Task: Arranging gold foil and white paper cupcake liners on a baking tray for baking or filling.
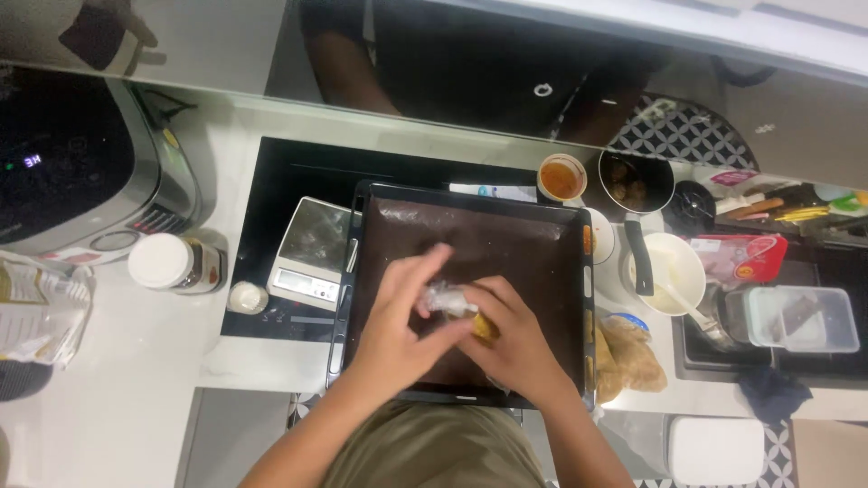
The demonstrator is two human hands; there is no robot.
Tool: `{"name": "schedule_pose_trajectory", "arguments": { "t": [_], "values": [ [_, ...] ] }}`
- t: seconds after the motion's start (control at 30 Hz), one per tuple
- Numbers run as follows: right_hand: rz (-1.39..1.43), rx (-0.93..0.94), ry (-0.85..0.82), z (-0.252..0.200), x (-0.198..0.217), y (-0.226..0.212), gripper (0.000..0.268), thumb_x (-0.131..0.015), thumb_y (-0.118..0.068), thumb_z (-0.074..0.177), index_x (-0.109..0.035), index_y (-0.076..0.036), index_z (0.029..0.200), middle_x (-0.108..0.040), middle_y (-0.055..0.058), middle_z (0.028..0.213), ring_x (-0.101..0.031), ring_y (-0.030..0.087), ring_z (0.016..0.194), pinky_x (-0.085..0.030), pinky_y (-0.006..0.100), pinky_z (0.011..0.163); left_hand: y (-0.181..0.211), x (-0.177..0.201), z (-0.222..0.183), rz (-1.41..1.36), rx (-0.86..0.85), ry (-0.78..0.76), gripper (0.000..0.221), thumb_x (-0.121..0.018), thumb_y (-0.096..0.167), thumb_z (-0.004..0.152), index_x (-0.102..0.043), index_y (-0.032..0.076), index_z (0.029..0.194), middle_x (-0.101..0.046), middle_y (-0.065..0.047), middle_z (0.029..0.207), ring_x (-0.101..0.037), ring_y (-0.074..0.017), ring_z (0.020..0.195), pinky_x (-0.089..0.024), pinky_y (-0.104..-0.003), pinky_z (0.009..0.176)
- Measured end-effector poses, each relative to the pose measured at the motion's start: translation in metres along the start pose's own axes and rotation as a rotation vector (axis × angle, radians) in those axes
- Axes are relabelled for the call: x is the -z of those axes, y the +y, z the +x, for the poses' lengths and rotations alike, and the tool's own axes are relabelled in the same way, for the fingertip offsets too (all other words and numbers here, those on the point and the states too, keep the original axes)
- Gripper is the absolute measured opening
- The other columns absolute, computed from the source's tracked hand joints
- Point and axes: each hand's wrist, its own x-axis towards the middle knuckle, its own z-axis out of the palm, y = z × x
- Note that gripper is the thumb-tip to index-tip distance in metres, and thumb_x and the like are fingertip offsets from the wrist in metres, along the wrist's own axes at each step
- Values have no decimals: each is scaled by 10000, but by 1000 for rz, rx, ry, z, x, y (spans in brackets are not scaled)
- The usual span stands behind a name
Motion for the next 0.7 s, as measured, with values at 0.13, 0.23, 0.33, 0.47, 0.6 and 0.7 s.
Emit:
{"name": "schedule_pose_trajectory", "arguments": {
  "t": [0.13, 0.23, 0.33, 0.47, 0.6, 0.7],
  "values": [
    [29, -65, -71, -3, 11, 0, 441, -811, -105, 820, -638, -57, 1222, -612, 109, 1138, -636, 269, 1016, -525, 318, 871, -43, -14, 0, 42, -263, 7, 356, -807, 78, 895, -698, 70, 1234, -643, -67, 1097, -635, -103, 875, -546, -223, 724],
    [170, -37, -146, -5, 16, 11, 426, -779, -96, 831, -619, -38, 1222, -595, 110, 1164, -621, 248, 1059, -506, 303, 895, -58, -20, 3, -236, 282, -52, 118, -773, 90, 945, -752, 29, 1044, -710, -33, 849, -606, -81, 700, -503, -225, 620],
    [387, -42, -232, -9, 11, 26, 363, -732, -90, 867, -589, -17, 1191, -554, 95, 1147, -581, 210, 1067, -463, 291, 931, -60, -27, 4, -564, 424, -131, 135, -713, 75, 943, -693, 21, 1065, -710, -9, 868, -587, -63, 689, -472, -222, 601],
    [584, -283, -137, -18, -1, 47, 142, -601, -90, 1017, -624, -7, 1129, -579, 74, 1123, -580, 164, 1040, -479, 274, 897, -57, -32, -1, -509, 269, -54, 181, -699, 61, 948, -607, 52, 1103, -660, -1, 885, -594, -58, 753, -488, -215, 653],
    [565, -253, -192, -16, 6, 49, 147, -567, -109, 1027, -636, -6, 1105, -570, 76, 1160, -575, 165, 1061, -468, 272, 895, -51, -18, 1, -427, 350, -194, 188, -622, 77, 1026, -706, 37, 1189, -673, -14, 869, -604, -72, 755, -505, -219, 697],
    [470, -183, -219, -21, 5, 61, 153, -556, -124, 1044, -641, -10, 1099, -569, 84, 1141, -577, 181, 1073, -468, 282, 923, -45, -12, 2, -489, 490, -285, 276, -610, 113, 983, -707, 68, 1237, -686, -27, 831, -641, -99, 690, -539, -239, 655]
  ]
}}
